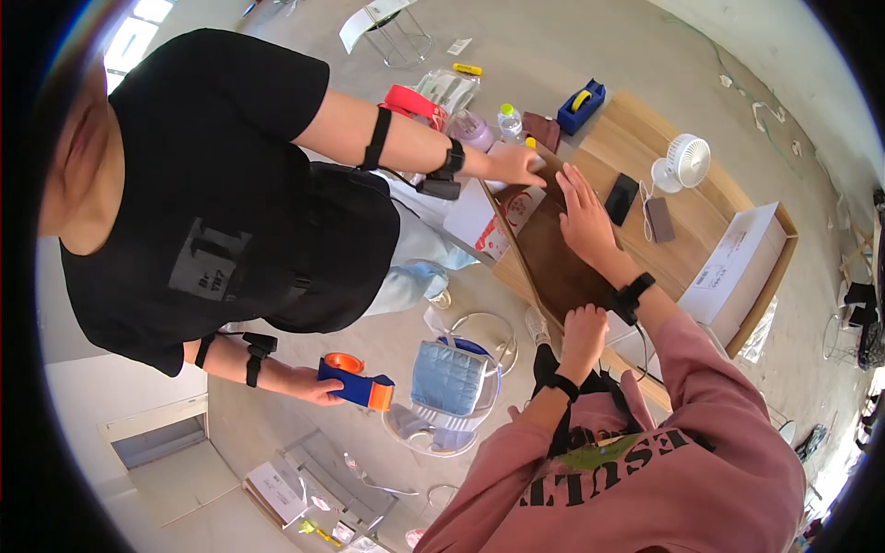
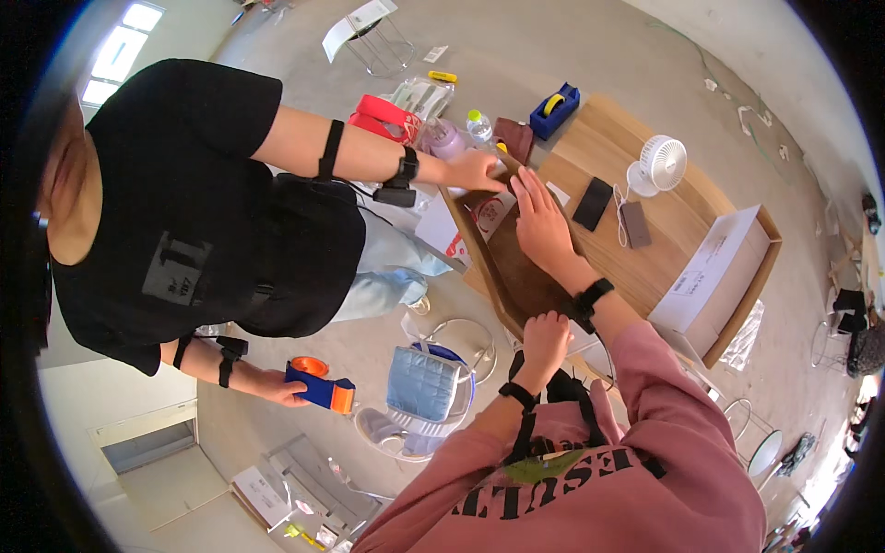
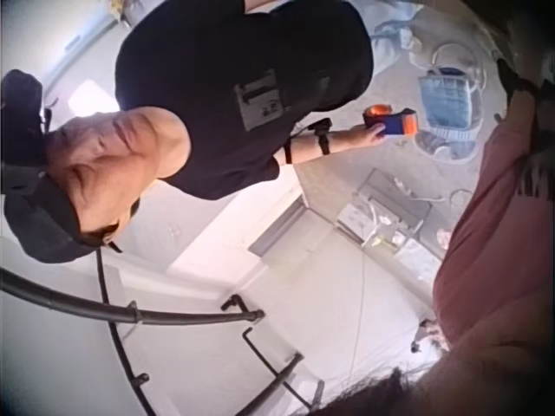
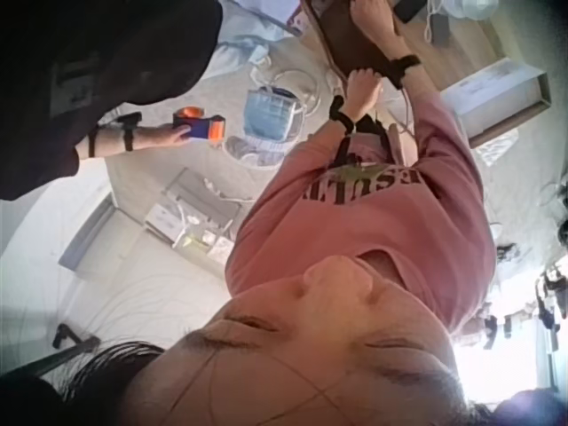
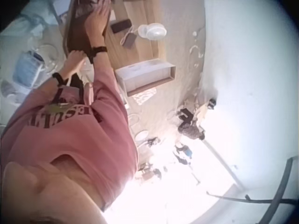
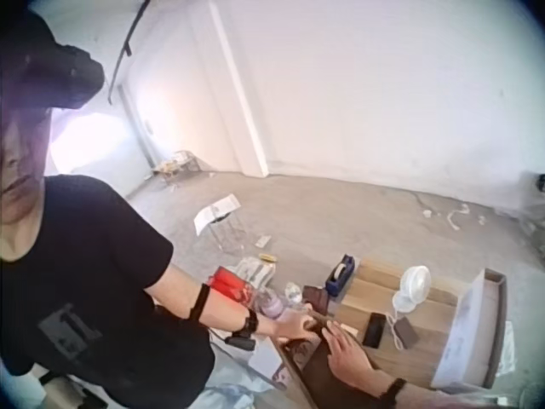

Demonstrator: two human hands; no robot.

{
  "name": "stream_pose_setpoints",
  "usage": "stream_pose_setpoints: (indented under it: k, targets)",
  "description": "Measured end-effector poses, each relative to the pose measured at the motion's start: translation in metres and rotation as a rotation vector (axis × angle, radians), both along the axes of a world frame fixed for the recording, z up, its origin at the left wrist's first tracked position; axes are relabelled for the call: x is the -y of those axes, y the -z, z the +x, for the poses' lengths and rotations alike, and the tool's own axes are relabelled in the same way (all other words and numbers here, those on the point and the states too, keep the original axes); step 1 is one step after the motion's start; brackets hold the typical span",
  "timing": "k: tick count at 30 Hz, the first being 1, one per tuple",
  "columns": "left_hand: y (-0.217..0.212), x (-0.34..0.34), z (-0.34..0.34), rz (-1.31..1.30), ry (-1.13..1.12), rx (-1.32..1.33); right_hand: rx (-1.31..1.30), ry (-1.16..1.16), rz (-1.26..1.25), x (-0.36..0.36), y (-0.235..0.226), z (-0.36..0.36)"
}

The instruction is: The person assembles a cardboard box, applies adhesive tape to the bottom, and then places several white rectangular paper products into the box from a table.

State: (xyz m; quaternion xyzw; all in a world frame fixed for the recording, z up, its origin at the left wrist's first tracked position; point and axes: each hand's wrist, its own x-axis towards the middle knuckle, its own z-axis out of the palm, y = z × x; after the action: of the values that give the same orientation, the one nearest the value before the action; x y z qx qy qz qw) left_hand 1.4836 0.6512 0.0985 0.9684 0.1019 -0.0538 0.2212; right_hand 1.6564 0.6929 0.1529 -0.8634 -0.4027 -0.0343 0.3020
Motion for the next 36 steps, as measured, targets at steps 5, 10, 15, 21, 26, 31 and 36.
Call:
stream_pose_setpoints:
  k: [5,10,15,21,26,31,36]
  targets:
    - [-0.005,0.002,0.009,-0.004,0.012,-0.011,0.178,-0.029,-0.101,-0.012,0.021,0.044]
    - [0.001,-0.006,0.006,-0.037,-0.048,-0.048,-0.305,0.12,0.073,0.046,0.033,0.031]
    - [0.003,-0.002,0.011,-0.014,-0.021,-0.027,-0.53,0.085,-0.011,0.104,0.054,-0.031]
    - [0.006,0.002,0.013,0.019,0.018,-0.014,-0.521,0.195,-0.198,0.088,0.05,-0.041]
    - [-0.004,-0.003,0.01,-0.058,0.096,0.078,-0.515,0.217,-0.273,0.079,0.049,-0.052]
    - [-0.028,-0.032,-0.011,-0.399,0.0,0.645,-0.366,0.172,-0.196,0.081,0.061,-0.055]
    - [-0.011,-0.05,-0.005,-0.305,-0.46,0.44,-0.21,0.145,-0.348,0.069,0.065,-0.071]
